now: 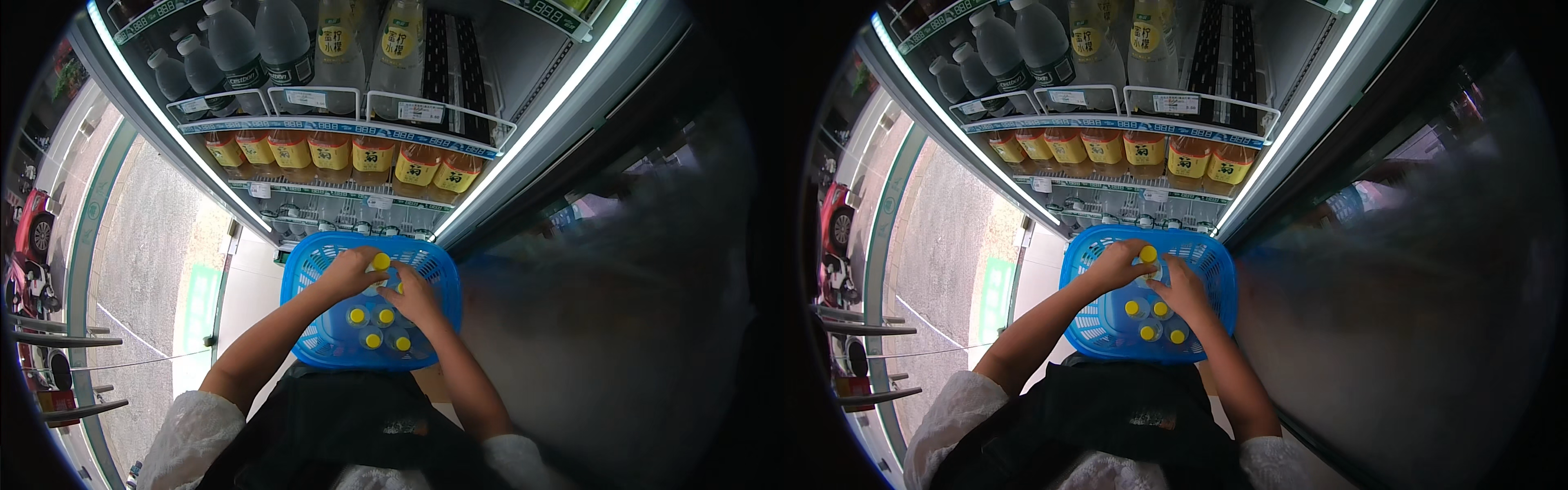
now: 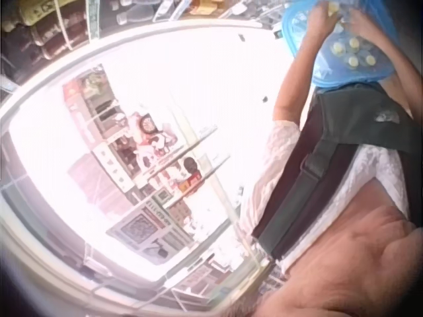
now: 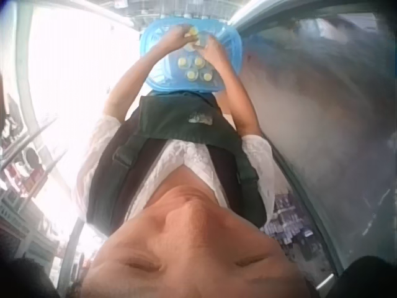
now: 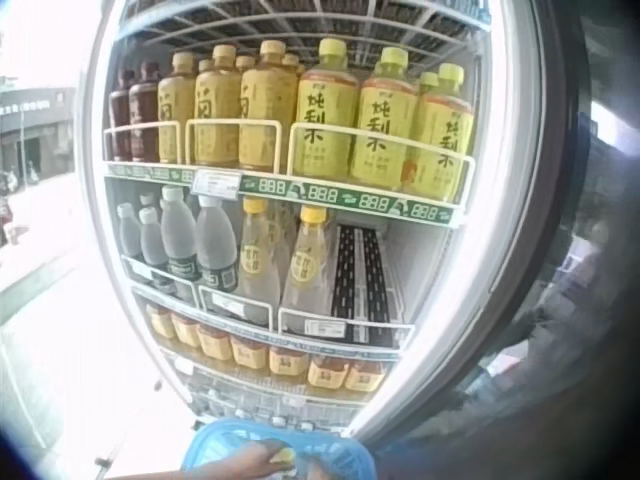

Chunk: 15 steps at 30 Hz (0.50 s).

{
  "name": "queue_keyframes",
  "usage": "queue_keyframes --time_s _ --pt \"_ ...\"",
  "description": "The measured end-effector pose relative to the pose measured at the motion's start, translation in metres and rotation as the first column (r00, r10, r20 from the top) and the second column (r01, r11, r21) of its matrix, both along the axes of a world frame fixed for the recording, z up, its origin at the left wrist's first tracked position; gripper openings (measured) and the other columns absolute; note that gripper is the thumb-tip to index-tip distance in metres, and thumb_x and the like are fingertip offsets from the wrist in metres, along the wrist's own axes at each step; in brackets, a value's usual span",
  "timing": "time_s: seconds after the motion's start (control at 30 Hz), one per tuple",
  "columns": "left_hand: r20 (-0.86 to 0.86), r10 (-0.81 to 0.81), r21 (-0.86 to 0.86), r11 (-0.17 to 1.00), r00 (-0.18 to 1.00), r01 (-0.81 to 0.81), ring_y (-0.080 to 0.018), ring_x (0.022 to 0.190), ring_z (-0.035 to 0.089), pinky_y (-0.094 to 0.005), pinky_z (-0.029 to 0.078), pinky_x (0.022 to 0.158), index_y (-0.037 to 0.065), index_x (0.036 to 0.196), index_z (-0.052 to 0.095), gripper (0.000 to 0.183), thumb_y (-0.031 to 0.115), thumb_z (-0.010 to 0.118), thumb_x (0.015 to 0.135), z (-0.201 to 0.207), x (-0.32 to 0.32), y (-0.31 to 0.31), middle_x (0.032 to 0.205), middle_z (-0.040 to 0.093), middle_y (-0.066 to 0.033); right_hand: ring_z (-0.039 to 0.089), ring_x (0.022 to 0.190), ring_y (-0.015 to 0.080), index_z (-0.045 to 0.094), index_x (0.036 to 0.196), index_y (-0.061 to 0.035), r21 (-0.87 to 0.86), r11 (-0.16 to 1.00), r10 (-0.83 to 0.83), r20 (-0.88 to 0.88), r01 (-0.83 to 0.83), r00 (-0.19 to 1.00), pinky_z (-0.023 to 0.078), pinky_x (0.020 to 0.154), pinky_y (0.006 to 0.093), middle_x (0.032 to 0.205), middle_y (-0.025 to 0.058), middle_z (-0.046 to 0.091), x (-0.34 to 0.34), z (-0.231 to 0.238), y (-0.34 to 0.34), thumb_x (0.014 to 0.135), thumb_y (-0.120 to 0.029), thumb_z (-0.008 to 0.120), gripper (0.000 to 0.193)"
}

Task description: The person repeatedly takes yellow-labeled bottles from a refrigerated display and places them into a blue shopping basket. The person continues this process until the basket is full.

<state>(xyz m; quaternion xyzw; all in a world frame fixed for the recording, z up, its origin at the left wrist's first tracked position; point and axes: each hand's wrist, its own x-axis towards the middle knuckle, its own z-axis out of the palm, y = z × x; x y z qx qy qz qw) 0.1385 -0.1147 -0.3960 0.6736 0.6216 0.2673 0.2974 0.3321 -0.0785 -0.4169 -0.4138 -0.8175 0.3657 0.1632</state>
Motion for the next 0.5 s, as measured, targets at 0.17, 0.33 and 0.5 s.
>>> queue_keyframes --time_s 0.17,0.33,0.5 --pt "-0.078 -0.083 0.332 0.937 0.994 0.104 -0.0341 0.086 0.069 -0.0401 0.055 0.074 0.001 0.111 0.064 0.040 0.020 0.080 0.080 0.159 0.009 0.014 0.097 0.070 -0.0167 0.069 0.101 0.0323 0.053 0.131 -0.0065 0.257 0.966 -0.006 -0.084 0.028 0.996 0.057 0.079 0.0388 0.111 0.0150 0.066 -0.014 0.114 0.016 0.083 -0.028 0.080 0.059" --pt "0.005 -0.135 0.707 0.701 0.991 0.092 -0.0269 0.102 0.070 -0.0365 0.058 0.088 0.002 0.119 0.063 0.044 0.016 0.080 0.081 0.283 0.016 0.026 0.112 0.068 -0.0124 0.072 0.092 0.0298 0.056 0.125 -0.0025 0.764 0.616 0.039 -0.273 0.192 0.961 0.059 0.076 0.0368 0.107 0.0150 0.068 -0.007 0.251 0.053 0.082 -0.028 0.080 0.055" --pt "0.003 -0.043 0.796 0.605 0.999 0.024 -0.0248 0.104 0.067 -0.0364 0.056 0.091 0.004 0.123 0.063 0.041 0.018 0.076 0.087 0.314 0.013 0.078 0.112 0.066 -0.0117 0.072 0.092 0.0304 0.058 0.123 -0.0040 0.816 0.521 -0.025 -0.279 0.251 0.960 0.060 0.075 0.0388 0.108 0.0135 0.069 -0.017 0.304 0.112 0.085 -0.027 0.078 0.049"
